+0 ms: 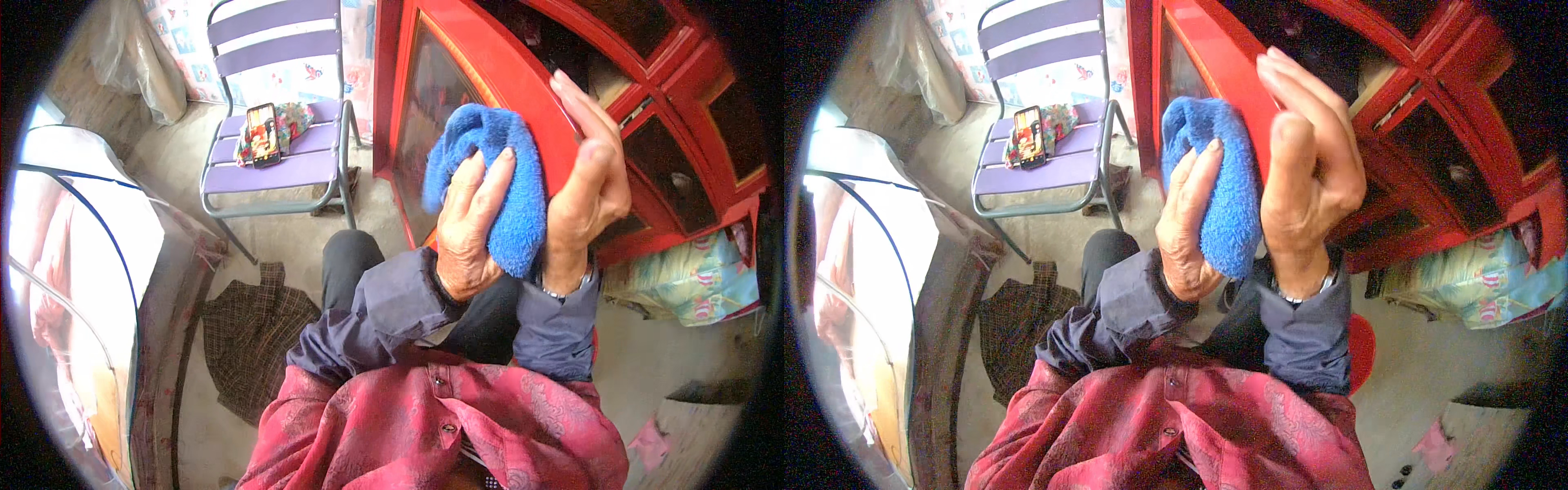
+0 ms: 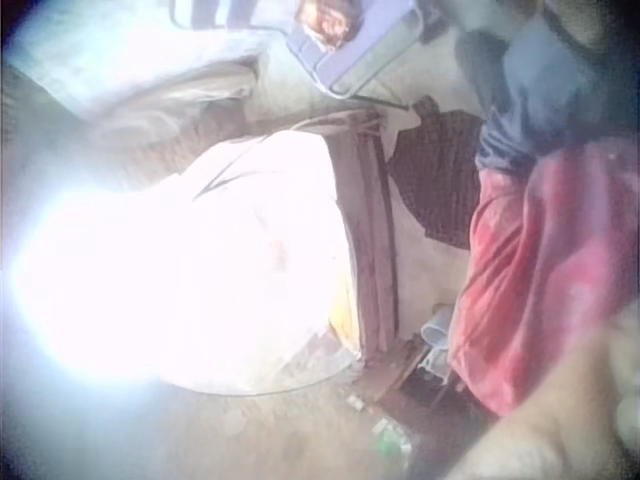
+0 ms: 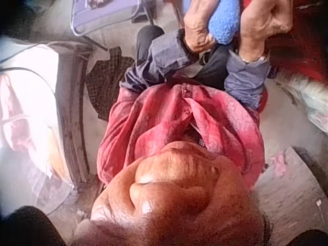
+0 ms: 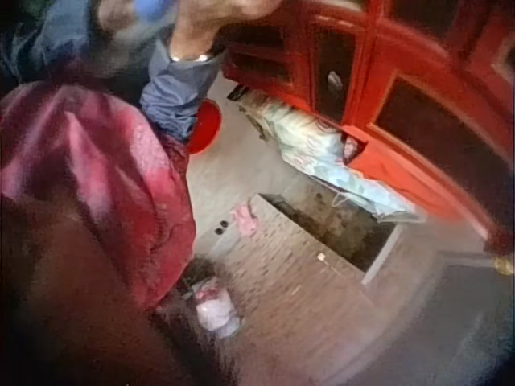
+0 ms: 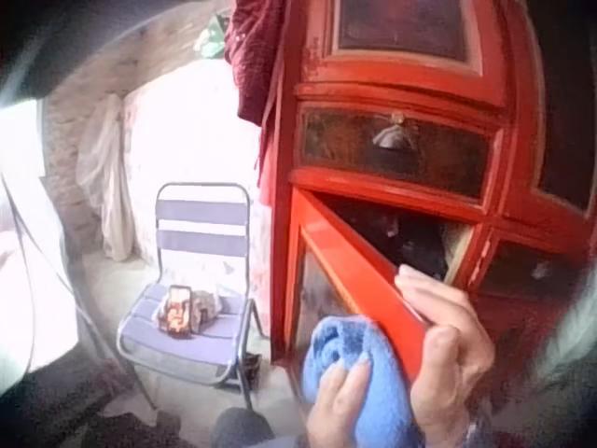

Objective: The person cleans a red wooden cabinet by wiping its frame, panels, and door with a cloth.

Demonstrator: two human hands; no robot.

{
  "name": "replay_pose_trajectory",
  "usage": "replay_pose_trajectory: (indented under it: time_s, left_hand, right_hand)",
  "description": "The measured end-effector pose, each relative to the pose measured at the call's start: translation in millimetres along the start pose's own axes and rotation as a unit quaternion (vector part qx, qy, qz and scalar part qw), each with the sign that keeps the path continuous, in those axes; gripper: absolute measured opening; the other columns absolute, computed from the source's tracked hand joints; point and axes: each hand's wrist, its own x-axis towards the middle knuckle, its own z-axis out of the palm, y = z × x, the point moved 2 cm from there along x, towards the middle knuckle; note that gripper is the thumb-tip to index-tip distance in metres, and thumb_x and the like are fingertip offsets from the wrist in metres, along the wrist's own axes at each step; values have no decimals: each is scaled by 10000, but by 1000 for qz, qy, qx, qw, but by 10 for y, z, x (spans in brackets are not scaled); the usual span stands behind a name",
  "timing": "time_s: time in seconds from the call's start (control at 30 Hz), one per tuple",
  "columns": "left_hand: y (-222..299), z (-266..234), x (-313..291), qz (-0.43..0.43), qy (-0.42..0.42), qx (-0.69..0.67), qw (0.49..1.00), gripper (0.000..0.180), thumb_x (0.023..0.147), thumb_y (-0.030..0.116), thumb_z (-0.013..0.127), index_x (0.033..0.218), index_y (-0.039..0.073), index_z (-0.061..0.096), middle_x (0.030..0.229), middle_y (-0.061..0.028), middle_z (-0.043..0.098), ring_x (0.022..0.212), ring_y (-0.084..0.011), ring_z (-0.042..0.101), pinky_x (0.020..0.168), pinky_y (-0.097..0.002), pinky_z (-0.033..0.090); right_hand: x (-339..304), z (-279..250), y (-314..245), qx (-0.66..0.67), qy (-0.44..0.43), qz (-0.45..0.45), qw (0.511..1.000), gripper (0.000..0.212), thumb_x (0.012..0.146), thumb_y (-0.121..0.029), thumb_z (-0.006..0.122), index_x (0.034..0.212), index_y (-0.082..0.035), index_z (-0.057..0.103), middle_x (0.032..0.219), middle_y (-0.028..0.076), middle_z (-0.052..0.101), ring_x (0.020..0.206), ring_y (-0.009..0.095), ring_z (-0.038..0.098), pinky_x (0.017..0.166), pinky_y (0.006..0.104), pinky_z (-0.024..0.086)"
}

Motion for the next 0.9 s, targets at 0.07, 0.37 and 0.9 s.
replay_pose_trajectory:
  time_s: [0.07, 0.37, 0.9]
  left_hand:
    - [-79, 105, 103, 10, 7, -14, 1000, 622, 819, 211, 767, 1374, -2, 585, 1348, -268, 561, 1257, -430, 542, 1104, -475, 376]
    - [-406, 390, 423, 138, 30, 33, 989, 588, 736, 248, 766, 1276, 37, 670, 1271, -261, 576, 1148, -449, 582, 1031, -484, 435]
    - [-1687, 199, 1439, 48, 124, 1, 991, 493, 886, 12, 490, 1372, -62, 529, 1330, -284, 580, 1288, -414, 532, 1118, -409, 386]
  right_hand:
    - [-24, -30, 50, -2, 15, 12, 1000, 457, 1048, -281, 465, 1028, 111, 699, 1098, 241, 702, 1058, 355, 681, 978, 436, 519]
    - [-50, -207, 327, -37, 2, 11, 999, 524, 1093, -323, 321, 1068, 104, 622, 1124, 280, 659, 1060, 420, 668, 979, 510, 529]
    - [-117, -21, 166, -5, -16, -13, 1000, 644, 1086, -504, 257, 1094, 45, 593, 1147, 279, 634, 1119, 476, 625, 1011, 605, 483]
